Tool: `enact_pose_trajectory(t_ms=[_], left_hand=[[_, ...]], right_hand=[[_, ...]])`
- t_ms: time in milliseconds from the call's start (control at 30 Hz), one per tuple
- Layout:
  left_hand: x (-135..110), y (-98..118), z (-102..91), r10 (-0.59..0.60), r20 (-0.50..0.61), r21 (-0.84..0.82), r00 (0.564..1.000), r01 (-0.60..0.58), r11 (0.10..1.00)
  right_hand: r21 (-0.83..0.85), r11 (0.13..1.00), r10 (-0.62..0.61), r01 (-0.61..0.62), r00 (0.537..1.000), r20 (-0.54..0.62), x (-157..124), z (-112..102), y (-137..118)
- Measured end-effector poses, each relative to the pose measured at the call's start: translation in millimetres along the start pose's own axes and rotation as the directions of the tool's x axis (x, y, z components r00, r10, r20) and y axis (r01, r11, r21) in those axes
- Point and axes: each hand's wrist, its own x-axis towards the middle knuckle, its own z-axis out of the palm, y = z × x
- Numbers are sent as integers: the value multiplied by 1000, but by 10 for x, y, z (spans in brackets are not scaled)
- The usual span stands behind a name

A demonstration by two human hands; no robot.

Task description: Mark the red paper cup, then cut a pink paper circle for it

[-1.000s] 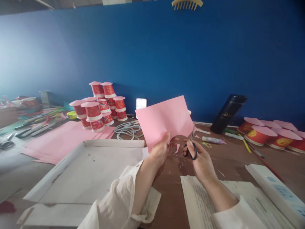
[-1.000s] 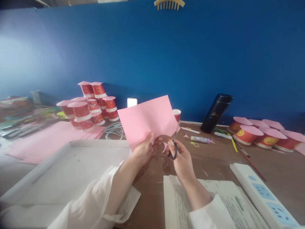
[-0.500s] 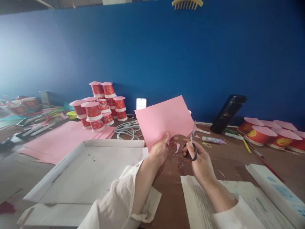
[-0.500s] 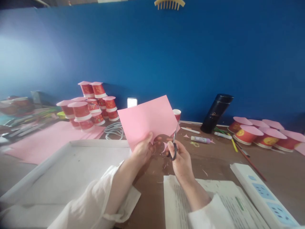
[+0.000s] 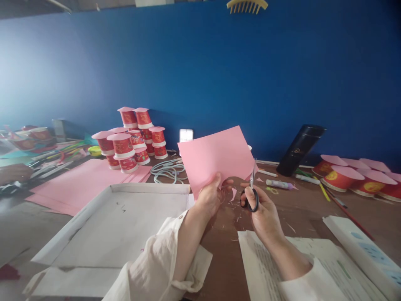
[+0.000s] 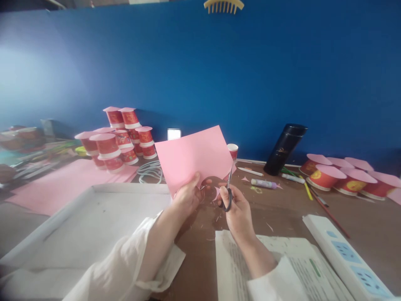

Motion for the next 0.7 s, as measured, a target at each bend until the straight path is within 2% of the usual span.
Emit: enact_pose_trajectory(t_ms=[133,367,533,700], left_hand=[[-12,21,13,7,-21,-8,1000,-7,1000],[-14,60,34,93,-31,-58,995,-95,994],[-7,94,33,66,-77,-85,995,-73,994],[27,103,20,107,-85,-98,991,-115,988]], right_hand=[[-1,1000,2,-2,1000,4,4,12,-15],[-13,1000,12,-12,1000,27,-1,-10,-15],[-2,1000,15,-15,999,43,-4,-11,-40],[-28,1000,4,-2,999,48,-7,-6,-60]])
